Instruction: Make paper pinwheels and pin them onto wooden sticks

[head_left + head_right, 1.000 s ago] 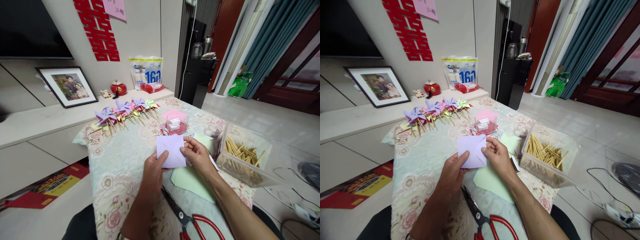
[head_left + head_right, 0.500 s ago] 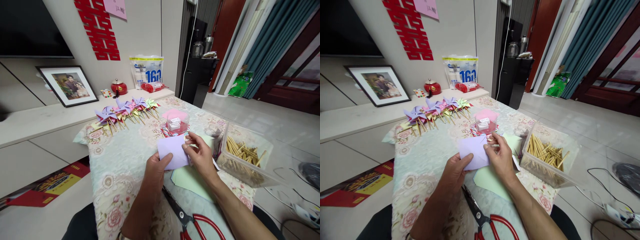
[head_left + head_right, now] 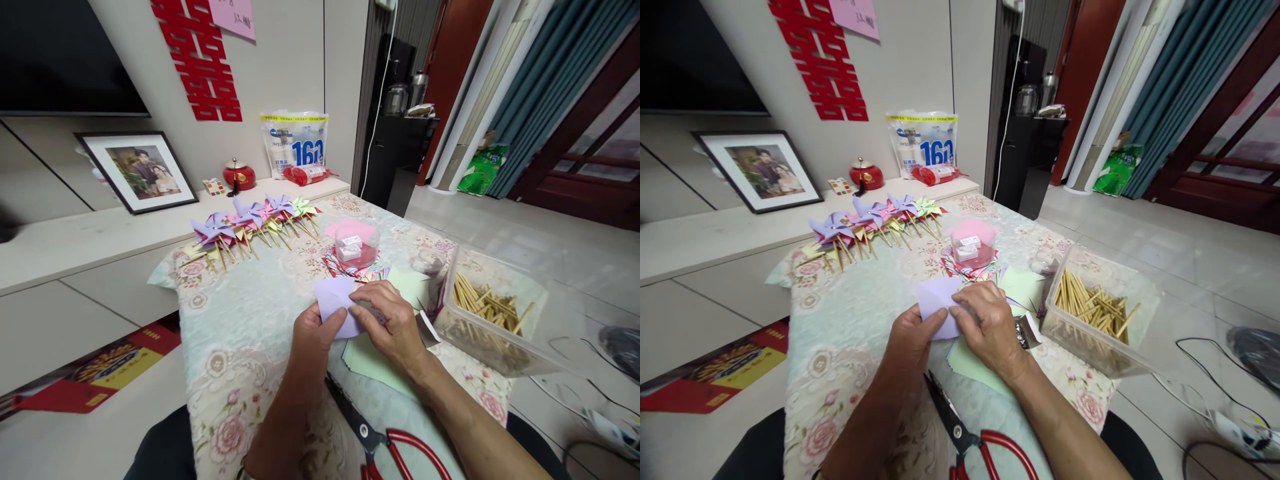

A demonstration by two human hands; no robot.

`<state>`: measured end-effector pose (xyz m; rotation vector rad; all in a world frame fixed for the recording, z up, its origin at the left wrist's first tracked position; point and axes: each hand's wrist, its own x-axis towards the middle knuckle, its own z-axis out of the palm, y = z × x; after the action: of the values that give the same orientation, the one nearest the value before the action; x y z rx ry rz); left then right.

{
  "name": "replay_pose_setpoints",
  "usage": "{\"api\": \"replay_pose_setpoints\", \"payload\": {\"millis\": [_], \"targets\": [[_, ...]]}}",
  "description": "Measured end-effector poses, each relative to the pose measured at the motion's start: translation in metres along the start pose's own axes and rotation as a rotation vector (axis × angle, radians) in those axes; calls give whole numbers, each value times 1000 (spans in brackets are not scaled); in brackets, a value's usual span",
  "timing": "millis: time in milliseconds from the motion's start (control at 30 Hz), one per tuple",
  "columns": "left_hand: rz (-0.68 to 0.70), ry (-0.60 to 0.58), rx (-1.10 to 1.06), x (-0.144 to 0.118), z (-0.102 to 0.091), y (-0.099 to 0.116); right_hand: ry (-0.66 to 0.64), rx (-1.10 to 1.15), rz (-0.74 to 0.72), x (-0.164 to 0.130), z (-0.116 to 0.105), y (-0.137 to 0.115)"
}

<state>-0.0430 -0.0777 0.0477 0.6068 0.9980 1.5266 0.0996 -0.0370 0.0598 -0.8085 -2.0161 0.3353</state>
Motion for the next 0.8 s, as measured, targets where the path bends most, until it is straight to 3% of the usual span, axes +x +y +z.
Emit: {"api": "replay_pose_setpoints", "payload": {"millis": [600, 700, 800], "targets": [[140, -94, 228, 5, -4, -10, -23, 25, 129, 2, -3, -4], [152, -35, 287, 7, -6, -10, -29, 88, 207, 5, -7, -5], [183, 112, 324, 7, -8, -5, -41, 186, 324, 8, -12, -6]]}}
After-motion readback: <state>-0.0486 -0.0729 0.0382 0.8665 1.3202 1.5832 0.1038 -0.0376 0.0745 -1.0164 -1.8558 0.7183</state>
